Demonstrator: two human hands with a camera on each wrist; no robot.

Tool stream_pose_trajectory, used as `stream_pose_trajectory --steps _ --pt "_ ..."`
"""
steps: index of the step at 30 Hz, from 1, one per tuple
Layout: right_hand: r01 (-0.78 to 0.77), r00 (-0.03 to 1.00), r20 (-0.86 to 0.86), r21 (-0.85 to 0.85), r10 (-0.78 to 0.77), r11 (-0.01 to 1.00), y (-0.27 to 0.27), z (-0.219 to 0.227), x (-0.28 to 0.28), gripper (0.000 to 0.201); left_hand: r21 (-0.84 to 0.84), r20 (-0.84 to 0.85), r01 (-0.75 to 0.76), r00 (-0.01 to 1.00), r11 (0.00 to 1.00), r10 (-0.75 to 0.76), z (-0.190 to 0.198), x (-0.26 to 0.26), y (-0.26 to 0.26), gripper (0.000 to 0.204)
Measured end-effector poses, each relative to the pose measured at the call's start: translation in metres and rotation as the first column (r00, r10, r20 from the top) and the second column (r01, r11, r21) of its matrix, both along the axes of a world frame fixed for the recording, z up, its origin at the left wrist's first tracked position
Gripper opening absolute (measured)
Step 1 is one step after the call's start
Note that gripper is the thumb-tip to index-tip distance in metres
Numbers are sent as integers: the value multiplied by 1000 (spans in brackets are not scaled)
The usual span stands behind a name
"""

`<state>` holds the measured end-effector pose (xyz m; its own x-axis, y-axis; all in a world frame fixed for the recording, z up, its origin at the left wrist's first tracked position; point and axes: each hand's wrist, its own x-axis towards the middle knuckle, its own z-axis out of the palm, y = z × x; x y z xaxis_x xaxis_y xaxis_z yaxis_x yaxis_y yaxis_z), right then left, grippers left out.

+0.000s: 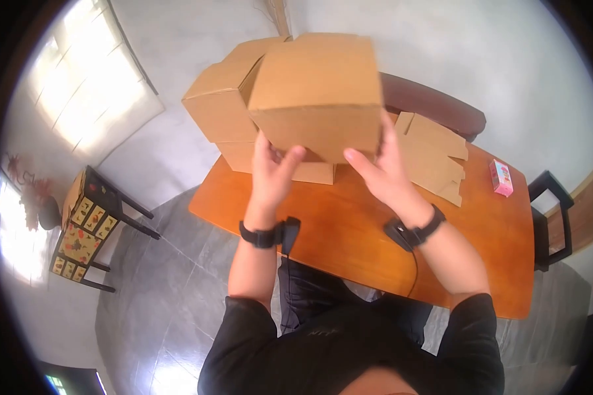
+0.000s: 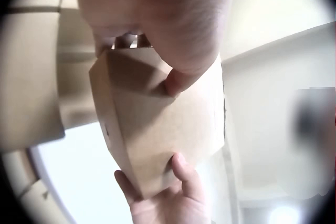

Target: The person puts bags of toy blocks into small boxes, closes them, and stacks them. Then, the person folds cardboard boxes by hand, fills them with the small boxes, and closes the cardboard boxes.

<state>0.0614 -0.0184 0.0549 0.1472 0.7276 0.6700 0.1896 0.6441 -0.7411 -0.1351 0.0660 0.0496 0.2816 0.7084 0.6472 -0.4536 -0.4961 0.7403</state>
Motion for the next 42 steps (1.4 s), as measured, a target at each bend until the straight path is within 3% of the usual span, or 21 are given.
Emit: stream_pose_trajectory --steps 3,5,6,8,10,11,13,14,17,20,22,23,25,29,31,32,34,35,37,38,42 --pt "99 980 182 -65 -86 993 35 -10 -5 84 -188 11 -227 972 955 234 -12 -7 42 59" --pt "-7 995 89 -417 49 909 29 -16 -9 83 -169 -89 -412 911 895 403 -34 -7 46 61" --pt "-2 996 82 -412 39 911 24 -22 -6 83 -136 -181 -577 814 806 552 -46 -7 46 63" --pt "95 992 113 -408 -53 908 5 -40 14 86 -117 -189 -624 777 772 600 -67 -5 37 63" --pt "113 972 -134 -461 -194 880 -19 -65 51 87 -163 -53 -678 732 717 680 -81 5 18 55" --pt "206 923 -187 -495 -335 844 -34 -69 72 85 -159 -57 -655 753 738 656 -88 11 8 55" --pt "420 796 -171 -535 -581 733 -69 -91 131 80 -168 75 -204 973 964 219 -99 25 -11 44" --pt "539 725 -108 -527 -681 657 -84 -108 167 78 -134 -67 -83 995 988 74 -95 37 -19 39" --pt "495 577 -290 -619 -764 609 -132 -117 210 73 -254 -364 253 869 934 -335 -87 89 -32 36" --pt "263 539 -566 -590 -624 763 -161 -129 215 64 -187 -555 206 785 961 -276 -106 166 -4 53" --pt "261 530 -618 -533 -581 805 -166 -142 219 54 32 -791 -80 607 996 74 -102 204 10 67" --pt "216 512 -642 -547 -571 809 -168 -138 217 51 43 -784 -73 616 996 79 -104 216 16 67" --pt "155 509 -656 -568 -558 809 -168 -132 216 45 45 -891 -195 436 980 128 -105 235 27 71" --pt "91 518 -665 -582 -537 808 -168 -129 221 45 53 -913 -189 388 981 124 -102 249 31 70" --pt "111 497 -667 -586 -555 803 -167 -128 221 47 -406 -802 79 448 910 -396 -97 249 35 63" --pt "128 490 -658 -595 -572 794 -167 -127 219 48 -403 -810 87 431 911 -399 -117 253 46 63" --pt "173 459 -645 -609 -611 774 -166 -121 209 51 -368 -595 73 748 927 -295 -181 260 69 49" --pt "216 447 -622 -623 -643 752 -165 -117 206 54 -366 -602 83 738 927 -304 -164 253 53 49" --pt "310 437 -528 -672 -728 673 -165 -112 201 53 -578 -212 309 837 756 -504 -130 232 21 38" --pt "397 432 -420 -706 -798 587 -165 -111 201 53 -578 -220 312 830 754 -512 -127 227 16 38" --pt "523 306 -497 -624 -812 580 -174 -115 218 50 -598 66 549 760 584 -647 -114 212 13 31"
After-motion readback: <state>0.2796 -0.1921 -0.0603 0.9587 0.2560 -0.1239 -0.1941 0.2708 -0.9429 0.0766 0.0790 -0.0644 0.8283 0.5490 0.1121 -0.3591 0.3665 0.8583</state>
